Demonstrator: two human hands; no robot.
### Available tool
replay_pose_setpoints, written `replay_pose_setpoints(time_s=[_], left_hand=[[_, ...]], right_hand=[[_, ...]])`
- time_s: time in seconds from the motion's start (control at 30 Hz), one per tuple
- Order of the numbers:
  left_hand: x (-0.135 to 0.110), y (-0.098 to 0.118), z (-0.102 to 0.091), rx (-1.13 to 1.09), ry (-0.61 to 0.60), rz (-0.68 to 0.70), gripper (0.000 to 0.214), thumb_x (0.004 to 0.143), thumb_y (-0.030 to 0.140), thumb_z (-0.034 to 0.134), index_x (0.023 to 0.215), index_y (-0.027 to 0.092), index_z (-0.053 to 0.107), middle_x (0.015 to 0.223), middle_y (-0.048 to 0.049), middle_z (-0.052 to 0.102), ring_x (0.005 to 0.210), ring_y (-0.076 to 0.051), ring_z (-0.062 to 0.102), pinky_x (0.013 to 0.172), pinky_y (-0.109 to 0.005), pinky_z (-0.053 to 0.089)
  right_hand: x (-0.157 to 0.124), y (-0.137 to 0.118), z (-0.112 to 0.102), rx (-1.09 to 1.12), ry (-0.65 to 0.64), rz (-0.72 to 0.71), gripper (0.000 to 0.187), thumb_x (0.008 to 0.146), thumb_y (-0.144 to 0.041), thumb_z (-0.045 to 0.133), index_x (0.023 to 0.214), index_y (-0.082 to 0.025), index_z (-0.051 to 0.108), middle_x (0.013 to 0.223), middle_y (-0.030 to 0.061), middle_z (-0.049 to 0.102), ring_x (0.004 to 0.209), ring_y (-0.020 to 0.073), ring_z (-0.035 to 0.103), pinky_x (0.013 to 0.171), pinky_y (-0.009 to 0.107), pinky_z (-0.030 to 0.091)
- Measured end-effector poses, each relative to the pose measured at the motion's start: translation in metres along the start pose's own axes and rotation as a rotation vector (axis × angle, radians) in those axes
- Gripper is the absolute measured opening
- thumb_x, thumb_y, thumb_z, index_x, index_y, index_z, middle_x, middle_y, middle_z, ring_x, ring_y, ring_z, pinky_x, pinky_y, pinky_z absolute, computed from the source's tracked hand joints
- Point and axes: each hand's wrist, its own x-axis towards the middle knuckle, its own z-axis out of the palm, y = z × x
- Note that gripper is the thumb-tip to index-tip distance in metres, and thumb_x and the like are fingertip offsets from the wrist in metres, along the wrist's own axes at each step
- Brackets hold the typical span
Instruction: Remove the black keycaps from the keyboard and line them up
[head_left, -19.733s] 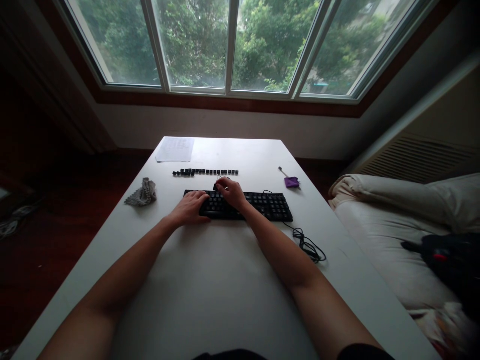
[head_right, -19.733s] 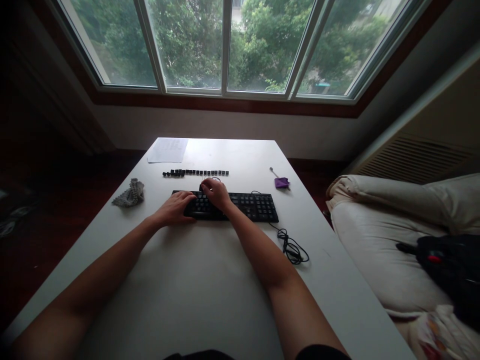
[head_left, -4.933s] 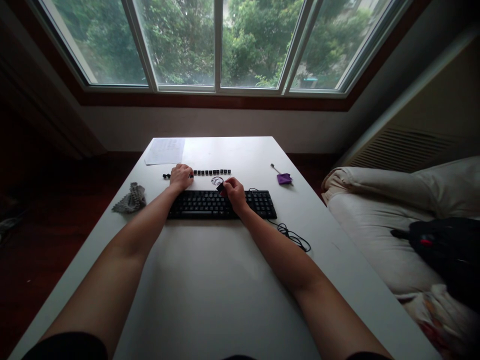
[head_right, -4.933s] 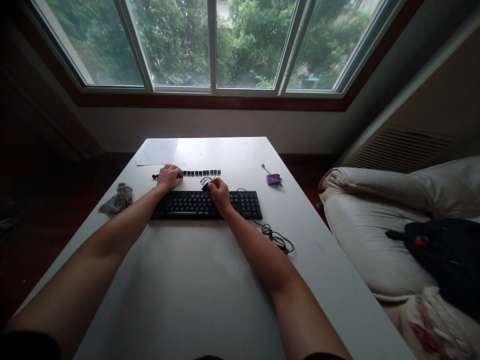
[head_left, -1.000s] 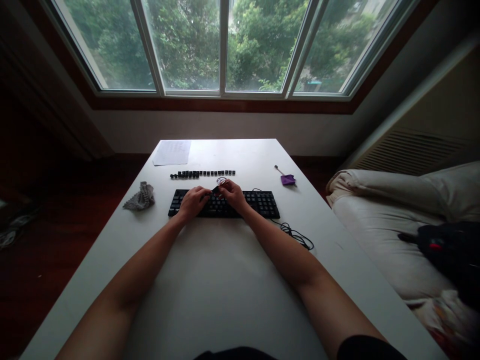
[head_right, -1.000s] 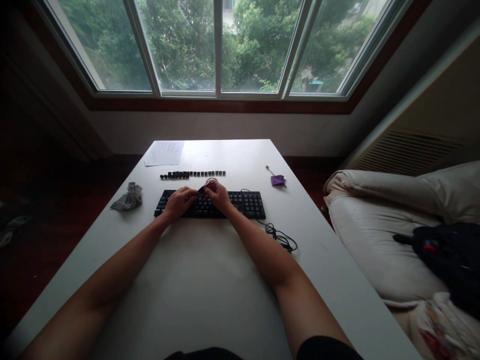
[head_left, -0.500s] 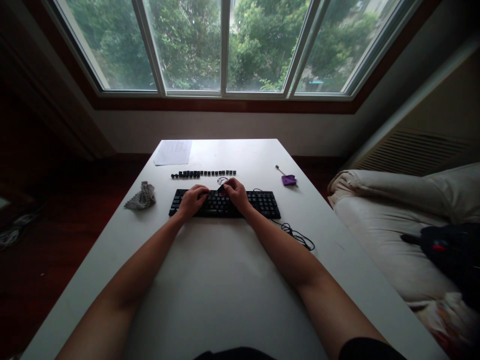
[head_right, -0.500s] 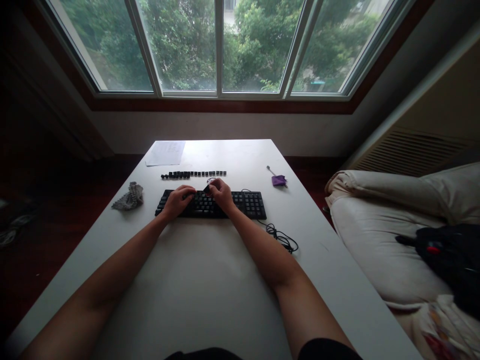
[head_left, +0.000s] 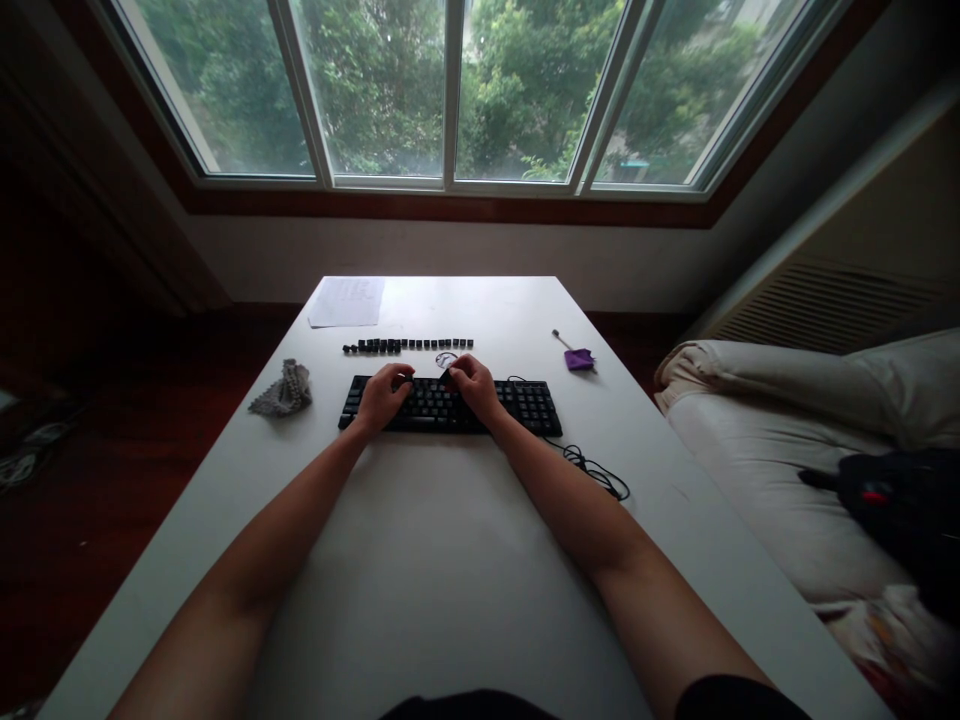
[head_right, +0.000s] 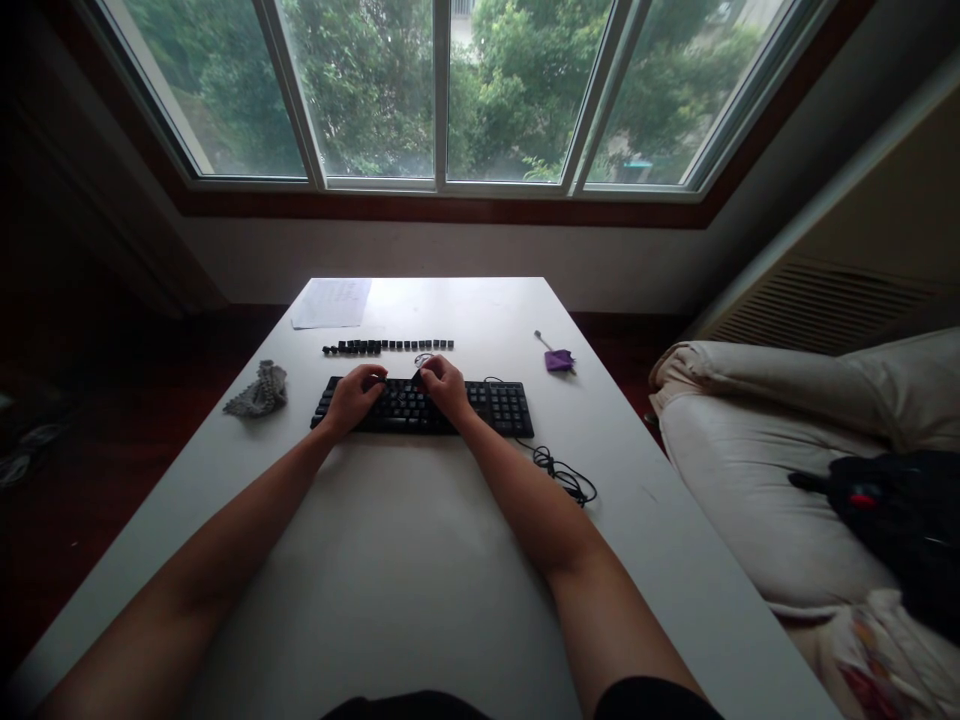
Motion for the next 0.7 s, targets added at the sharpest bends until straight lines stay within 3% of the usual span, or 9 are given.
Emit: replay_pose_setpoints(time_s=[0.43,0.7], left_hand=[[0.002,0.000,-0.001,-0.032,-0.025,-0.057,0.027,0.088,0.025,0.062,0.114,0.023,0.070,0.114,-0.0053,0.075,0.097,-0.021,0.072,0.097,-0.040,0.058],[0.041,-0.026,-0.007,0.106,-0.040,-0.108,0.022,0.085,0.030,0.066,0.105,0.024,0.073,0.100,-0.0026,0.077,0.091,-0.021,0.073,0.089,-0.035,0.057]], right_hand=[[0.001,0.001,0.000,0.001,0.014,0.020,0.020,0.080,-0.042,0.062,0.083,-0.023,0.057,0.071,-0.0027,0.063,0.059,0.0174,0.066,0.054,0.028,0.051],[0.001,0.002,-0.002,0.010,0.008,0.020,0.019,0.080,-0.041,0.062,0.085,-0.023,0.057,0.070,-0.0028,0.063,0.058,0.0183,0.067,0.054,0.029,0.051]])
